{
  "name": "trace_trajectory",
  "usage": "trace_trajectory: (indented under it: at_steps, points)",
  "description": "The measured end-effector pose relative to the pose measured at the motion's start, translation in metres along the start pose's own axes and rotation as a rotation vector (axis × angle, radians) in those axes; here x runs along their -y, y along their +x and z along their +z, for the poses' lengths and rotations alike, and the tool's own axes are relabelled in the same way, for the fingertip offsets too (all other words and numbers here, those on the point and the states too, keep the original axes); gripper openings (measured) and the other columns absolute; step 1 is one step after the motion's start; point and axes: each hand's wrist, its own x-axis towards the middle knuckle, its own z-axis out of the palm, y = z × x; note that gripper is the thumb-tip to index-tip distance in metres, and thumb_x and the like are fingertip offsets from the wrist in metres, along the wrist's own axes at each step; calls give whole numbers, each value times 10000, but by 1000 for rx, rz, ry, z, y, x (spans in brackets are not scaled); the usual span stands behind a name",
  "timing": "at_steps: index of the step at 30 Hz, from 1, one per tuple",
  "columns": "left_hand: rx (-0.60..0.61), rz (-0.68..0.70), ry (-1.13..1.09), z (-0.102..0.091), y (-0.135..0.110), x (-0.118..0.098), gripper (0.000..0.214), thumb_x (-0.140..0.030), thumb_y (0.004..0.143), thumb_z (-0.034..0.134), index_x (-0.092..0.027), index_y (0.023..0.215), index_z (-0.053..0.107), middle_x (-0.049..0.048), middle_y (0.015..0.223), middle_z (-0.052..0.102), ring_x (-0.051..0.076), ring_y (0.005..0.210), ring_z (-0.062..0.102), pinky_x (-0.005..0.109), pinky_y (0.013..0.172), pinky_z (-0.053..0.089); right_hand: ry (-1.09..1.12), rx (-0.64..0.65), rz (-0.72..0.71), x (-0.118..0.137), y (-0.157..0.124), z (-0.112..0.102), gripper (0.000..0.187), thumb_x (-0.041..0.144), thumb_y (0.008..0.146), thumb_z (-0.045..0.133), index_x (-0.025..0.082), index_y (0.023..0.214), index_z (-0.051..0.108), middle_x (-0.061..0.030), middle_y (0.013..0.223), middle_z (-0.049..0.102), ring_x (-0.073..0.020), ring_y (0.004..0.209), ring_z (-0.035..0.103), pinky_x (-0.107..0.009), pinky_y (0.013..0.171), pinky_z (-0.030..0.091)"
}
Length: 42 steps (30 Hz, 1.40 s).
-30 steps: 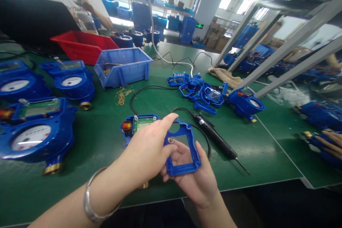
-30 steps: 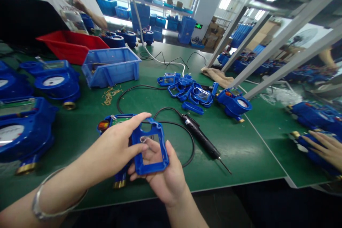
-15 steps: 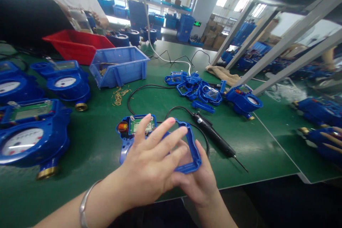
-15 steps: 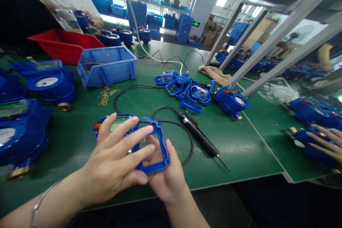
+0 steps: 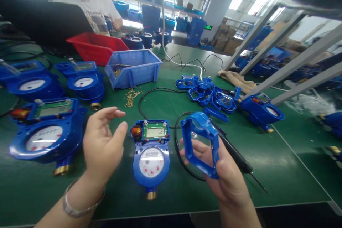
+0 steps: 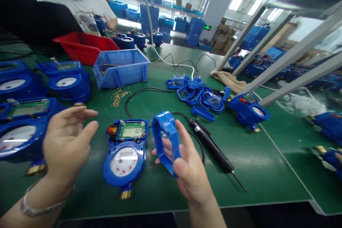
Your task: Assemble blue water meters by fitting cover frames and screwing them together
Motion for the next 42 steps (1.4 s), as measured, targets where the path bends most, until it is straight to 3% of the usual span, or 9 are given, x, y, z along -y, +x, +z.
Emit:
trace_trajectory:
  at_steps: [1, 6, 9, 13, 18, 21, 33, 38, 42]
  points:
    - [36, -212, -100, 3, 5, 12, 363, -200, 695, 697, -229, 1037, 578, 17, 986, 617, 203, 1005, 576, 403, 960, 412, -88, -17, -28, 2, 6, -1, 847, 465, 674, 737, 329, 1377, 284, -83, 1119, 633, -235, 942, 634, -357, 772, 479]
    - [243, -791, -330, 17, 13, 42, 402, -438, 754, 635, -116, 995, 613, 89, 941, 658, 222, 908, 625, 363, 819, 485, -541, -15, -97, 9, 40, 6, 884, 375, 640, 783, 302, 1382, 309, -75, 1253, 544, -257, 1182, 511, -434, 1007, 372]
    - [385, -966, -523, 17, 7, 42, 446, -499, 769, 614, -120, 1003, 628, 87, 877, 698, 221, 813, 653, 348, 763, 502, -841, 42, -146, 13, 59, 20, 826, 304, 633, 781, 274, 1353, 378, -80, 1319, 496, -278, 1237, 452, -466, 1049, 336]
    - [465, -968, -662, 14, -1, 44, 451, -527, 747, 638, -142, 981, 665, 83, 886, 726, 241, 849, 662, 333, 764, 506, -1082, 148, -259, 14, 77, 38, 786, 218, 627, 758, 265, 1332, 415, -78, 1317, 504, -288, 1217, 463, -491, 1051, 339]
    - [453, -1002, -668, 13, -5, 45, 431, -510, 746, 649, -172, 1012, 674, 63, 948, 731, 240, 904, 656, 319, 783, 511, -1229, 294, -338, 6, 86, 47, 783, 178, 644, 723, 215, 1347, 383, -96, 1302, 510, -270, 1183, 484, -435, 1032, 375]
    - [404, -1049, -685, 14, -4, 44, 369, -499, 755, 643, -169, 911, 699, 54, 864, 742, 239, 881, 666, 344, 826, 504, -1293, 335, -363, 0, 86, 47, 801, 164, 640, 712, 212, 1358, 361, -98, 1310, 502, -272, 1189, 468, -430, 1043, 355]
    - [426, -988, -748, 14, -5, 45, 490, -652, 733, 557, -191, 825, 694, 37, 761, 732, 249, 904, 656, 377, 880, 476, -1362, 412, -286, 0, 92, 49, 614, 151, 657, 683, 198, 1239, 494, -103, 1229, 531, -262, 1130, 490, -413, 969, 416]
    - [509, -940, -765, 12, -6, 48, 628, -715, 728, 486, -172, 985, 670, 87, 952, 722, 300, 1047, 599, 403, 885, 468, -1421, 429, -196, 5, 89, 49, 620, 109, 665, 672, 173, 1253, 487, -100, 1263, 491, -226, 1163, 458, -371, 999, 403]
    - [610, -809, -731, 8, -5, 52, 717, -755, 683, 484, -177, 1082, 628, 106, 1107, 673, 329, 1090, 568, 412, 898, 456, -1458, 444, -190, 9, 88, 49, 655, 125, 662, 700, 173, 1273, 468, -89, 1279, 481, -211, 1176, 444, -351, 1021, 387]
